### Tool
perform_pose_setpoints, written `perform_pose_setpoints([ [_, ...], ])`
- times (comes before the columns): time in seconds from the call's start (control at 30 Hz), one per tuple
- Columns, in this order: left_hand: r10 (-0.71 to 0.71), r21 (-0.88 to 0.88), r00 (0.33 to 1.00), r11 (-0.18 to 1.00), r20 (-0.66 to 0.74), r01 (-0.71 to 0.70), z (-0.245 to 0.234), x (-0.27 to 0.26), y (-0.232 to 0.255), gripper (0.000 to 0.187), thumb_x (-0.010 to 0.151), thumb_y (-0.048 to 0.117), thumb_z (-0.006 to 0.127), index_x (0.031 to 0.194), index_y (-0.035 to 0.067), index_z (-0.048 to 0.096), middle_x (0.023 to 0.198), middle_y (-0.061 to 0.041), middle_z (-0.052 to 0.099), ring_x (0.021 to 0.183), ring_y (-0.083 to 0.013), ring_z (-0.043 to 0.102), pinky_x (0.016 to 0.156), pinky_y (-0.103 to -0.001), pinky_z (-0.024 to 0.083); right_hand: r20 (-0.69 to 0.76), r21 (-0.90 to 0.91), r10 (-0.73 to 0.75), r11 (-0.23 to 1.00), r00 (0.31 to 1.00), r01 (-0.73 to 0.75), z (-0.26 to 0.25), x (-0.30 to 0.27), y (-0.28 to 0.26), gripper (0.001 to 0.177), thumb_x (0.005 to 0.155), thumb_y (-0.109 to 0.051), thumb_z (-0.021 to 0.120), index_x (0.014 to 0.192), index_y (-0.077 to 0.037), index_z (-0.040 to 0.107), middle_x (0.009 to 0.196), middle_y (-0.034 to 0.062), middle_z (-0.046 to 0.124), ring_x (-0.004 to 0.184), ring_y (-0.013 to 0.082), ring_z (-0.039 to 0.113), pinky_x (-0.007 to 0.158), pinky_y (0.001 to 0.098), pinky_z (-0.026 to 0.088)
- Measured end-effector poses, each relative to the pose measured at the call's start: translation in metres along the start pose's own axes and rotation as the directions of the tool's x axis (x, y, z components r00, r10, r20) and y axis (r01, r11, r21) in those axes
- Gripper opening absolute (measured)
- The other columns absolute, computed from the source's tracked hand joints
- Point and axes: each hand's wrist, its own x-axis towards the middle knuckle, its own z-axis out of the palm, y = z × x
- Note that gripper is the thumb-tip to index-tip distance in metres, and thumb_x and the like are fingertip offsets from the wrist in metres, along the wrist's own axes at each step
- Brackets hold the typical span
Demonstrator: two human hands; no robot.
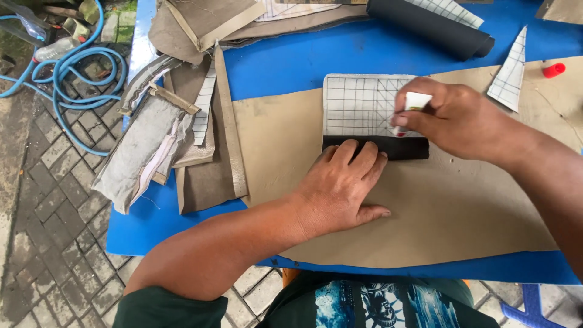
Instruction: Applying glue to small leather strips and attaching them to a grid template
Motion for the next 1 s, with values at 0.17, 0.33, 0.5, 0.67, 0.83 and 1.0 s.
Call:
perform_pose_setpoints([
  [0.17,0.003,-0.014,0.999,1.000,0.044,-0.002,0.000,0.002,0.000,0.089,0.077,0.074,0.075,0.131,0.004,0.064,0.126,-0.011,0.055,0.103,-0.0286,0.052,0.080,-0.041,0.055,-0.120,-0.089,-0.314,0.948,0.942,0.305,-0.002,-0.006,0.057,0.009,0.096,-0.010,0.070,0.103,-0.013,0.066,0.086,0.0006,0.071,0.060,0.0136,0.058,0.059,0.0280,0.046],
  [0.33,0.008,-0.048,0.999,0.999,0.042,-0.006,-0.001,0.004,-0.008,0.088,0.075,0.071,0.080,0.129,0.004,0.063,0.122,-0.012,0.055,0.101,-0.0301,0.054,0.078,-0.043,0.056,-0.063,-0.151,-0.699,0.712,0.712,0.685,0.003,-0.016,0.051,0.034,0.078,-0.010,0.085,0.108,-0.006,0.071,0.101,0.0109,0.073,0.089,0.0207,0.071,0.054,0.0282,0.066],
  [0.5,-0.028,-0.289,0.996,0.956,0.084,0.051,0.007,0.007,-0.047,0.045,0.092,0.020,0.074,0.129,-0.005,0.065,0.120,-0.019,0.065,0.106,-0.0340,0.064,0.103,-0.047,0.051,-0.092,-0.414,-0.691,0.682,0.717,0.603,0.014,-0.007,0.071,0.022,0.084,-0.019,0.081,0.106,-0.015,0.077,0.096,0.0004,0.078,0.087,0.0239,0.067,0.076,0.0391,0.056],
  [0.67,-0.258,-0.408,0.966,0.878,0.035,0.250,0.031,0.014,-0.074,0.025,0.099,0.018,0.067,0.120,0.005,0.070,0.107,-0.010,0.068,0.096,-0.0308,0.067,0.077,-0.044,0.055,-0.127,-0.316,-0.448,0.864,0.885,0.392,0.012,0.011,0.065,0.020,0.092,-0.018,0.071,0.111,-0.015,0.074,0.099,0.0021,0.078,0.080,0.0205,0.073,0.073,0.0358,0.056],
  [0.83,-0.263,-0.100,0.951,0.963,-0.162,0.249,0.031,0.017,-0.061,0.028,0.090,0.012,0.084,0.112,0.008,0.067,0.109,-0.009,0.048,0.080,-0.0297,0.057,0.059,-0.041,0.056,-0.161,-0.631,-0.571,0.687,0.805,0.361,0.026,0.011,0.067,0.029,0.089,-0.025,0.079,0.117,-0.019,0.075,0.118,0.0121,0.061,0.101,0.0316,0.066,0.072,0.0458,0.059],
  [1.0,-0.140,0.091,0.971,0.983,-0.192,0.160,0.024,0.016,-0.064,0.017,0.096,0.028,0.075,0.100,0.012,0.075,0.093,-0.001,0.054,0.081,-0.0253,0.051,0.057,-0.039,0.050,-0.062,-0.825,-0.577,0.489,0.815,0.284,0.022,-0.002,0.039,0.026,0.089,-0.034,0.062,0.108,-0.024,0.077,0.100,-0.0022,0.073,0.093,0.0260,0.070,0.058,0.0451,0.062],
])
